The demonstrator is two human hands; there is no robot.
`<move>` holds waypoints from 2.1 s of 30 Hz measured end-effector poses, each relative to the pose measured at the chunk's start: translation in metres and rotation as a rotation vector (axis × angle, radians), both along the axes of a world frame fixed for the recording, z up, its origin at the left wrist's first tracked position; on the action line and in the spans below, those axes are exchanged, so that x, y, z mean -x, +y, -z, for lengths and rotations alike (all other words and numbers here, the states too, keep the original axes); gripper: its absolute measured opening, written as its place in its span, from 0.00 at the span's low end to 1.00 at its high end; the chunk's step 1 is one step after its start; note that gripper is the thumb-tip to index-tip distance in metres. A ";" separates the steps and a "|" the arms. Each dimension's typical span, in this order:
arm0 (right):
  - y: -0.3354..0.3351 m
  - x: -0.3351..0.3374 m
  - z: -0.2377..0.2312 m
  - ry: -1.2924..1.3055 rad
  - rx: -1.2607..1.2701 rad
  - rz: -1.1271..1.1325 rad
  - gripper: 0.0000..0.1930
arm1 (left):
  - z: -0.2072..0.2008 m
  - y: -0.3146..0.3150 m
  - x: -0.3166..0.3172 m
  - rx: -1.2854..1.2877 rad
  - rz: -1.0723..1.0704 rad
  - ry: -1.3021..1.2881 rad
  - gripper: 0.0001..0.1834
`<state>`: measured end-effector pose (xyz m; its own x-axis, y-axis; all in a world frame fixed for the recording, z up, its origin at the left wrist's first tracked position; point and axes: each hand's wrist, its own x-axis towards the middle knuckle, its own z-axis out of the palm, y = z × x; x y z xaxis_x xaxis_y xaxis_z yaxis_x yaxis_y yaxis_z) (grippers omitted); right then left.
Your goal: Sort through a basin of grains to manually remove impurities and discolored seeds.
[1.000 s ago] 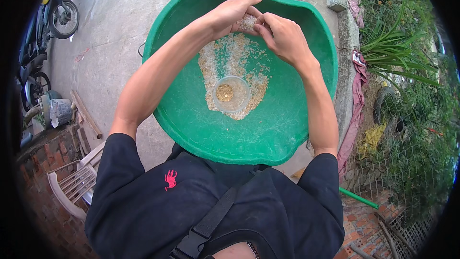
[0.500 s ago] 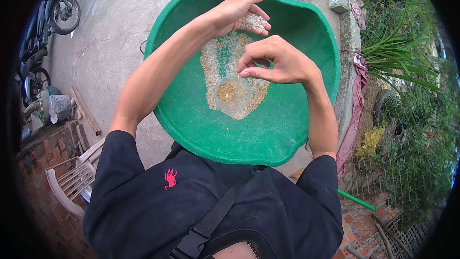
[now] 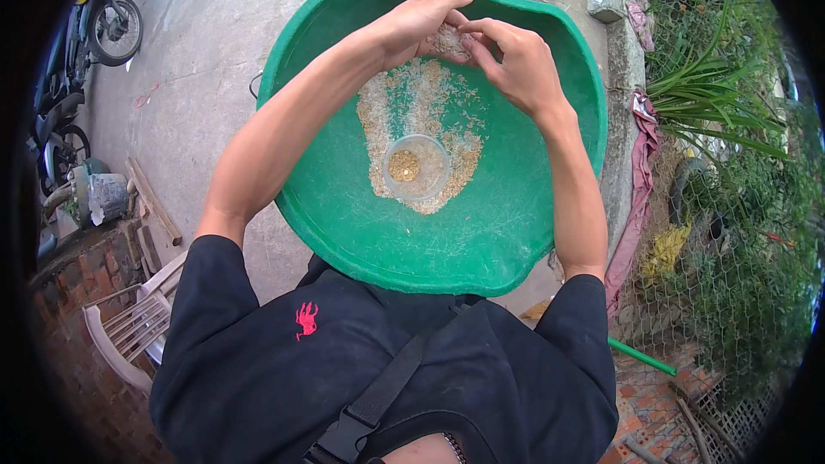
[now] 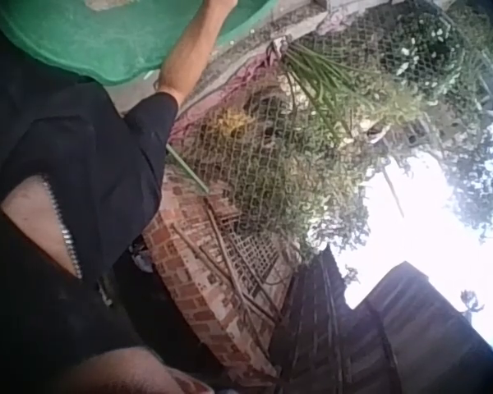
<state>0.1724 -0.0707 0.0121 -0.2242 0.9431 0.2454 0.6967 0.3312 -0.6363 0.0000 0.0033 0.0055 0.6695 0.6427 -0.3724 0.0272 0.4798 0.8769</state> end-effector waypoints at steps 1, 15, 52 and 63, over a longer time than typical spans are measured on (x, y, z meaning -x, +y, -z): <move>0.000 0.000 0.000 0.000 0.001 0.001 0.09 | -0.001 0.000 0.000 -0.008 0.006 0.007 0.30; 0.000 0.002 0.001 -0.018 0.010 0.023 0.06 | -0.004 -0.002 0.000 -0.026 0.013 0.031 0.30; -0.010 0.024 0.002 -0.322 -0.335 -0.070 0.10 | -0.001 -0.002 0.000 0.117 0.033 -0.029 0.34; -0.002 0.015 0.018 -0.123 -0.184 -0.025 0.06 | -0.004 -0.006 -0.003 0.107 0.001 -0.009 0.30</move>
<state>0.1574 -0.0732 -0.0064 -0.2858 0.8789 0.3820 0.7553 0.4519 -0.4746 0.0031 -0.0022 0.0099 0.6740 0.5986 -0.4329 0.0200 0.5710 0.8207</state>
